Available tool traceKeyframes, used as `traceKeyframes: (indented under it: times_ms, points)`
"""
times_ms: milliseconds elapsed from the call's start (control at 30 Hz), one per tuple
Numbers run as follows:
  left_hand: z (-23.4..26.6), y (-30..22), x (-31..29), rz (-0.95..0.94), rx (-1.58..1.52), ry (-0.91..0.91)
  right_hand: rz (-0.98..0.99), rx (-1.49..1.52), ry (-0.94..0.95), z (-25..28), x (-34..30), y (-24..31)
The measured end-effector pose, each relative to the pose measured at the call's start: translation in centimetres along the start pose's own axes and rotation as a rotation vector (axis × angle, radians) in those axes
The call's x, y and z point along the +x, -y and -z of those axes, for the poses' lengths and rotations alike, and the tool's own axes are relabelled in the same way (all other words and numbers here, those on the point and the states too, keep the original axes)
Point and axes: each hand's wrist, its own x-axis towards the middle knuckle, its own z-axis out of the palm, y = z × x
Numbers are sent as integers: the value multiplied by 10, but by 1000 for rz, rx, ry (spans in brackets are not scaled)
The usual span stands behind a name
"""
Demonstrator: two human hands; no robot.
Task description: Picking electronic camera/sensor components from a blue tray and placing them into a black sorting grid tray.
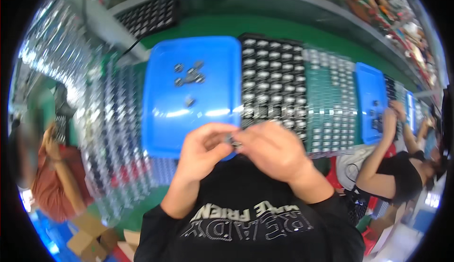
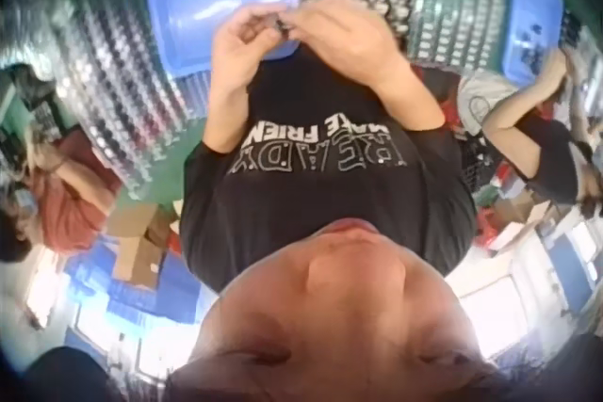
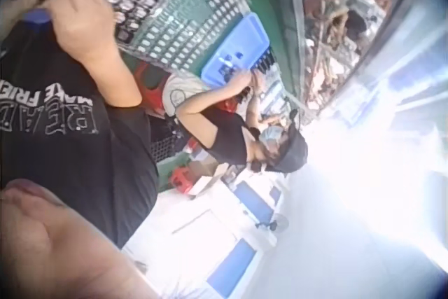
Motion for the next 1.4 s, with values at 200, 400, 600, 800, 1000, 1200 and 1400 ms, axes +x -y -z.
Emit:
traceKeyframes:
  times_ms: [200,400,600,800,1000,1200,1400]
  points:
    - [-3,17,-2,-25,-52,-31,-82,75,-10,2,-9,3]
    - [-22,12,-5,-145,76,-156,-533,413,8,1,-28,-2]
    - [29,-15,40,-426,1492,-540,-751,-34,-211,44,-49,-47]
    - [45,-13,45,-42,1443,-568,-596,-255,6,40,-45,-56]
    - [51,-4,34,-149,1399,-502,-435,-514,252,13,-52,-75]
    - [62,-2,14,-31,523,-513,-549,-186,189,65,-37,-96]
    - [49,-1,23,-6,262,-371,-988,-572,-101,154,-52,-192]
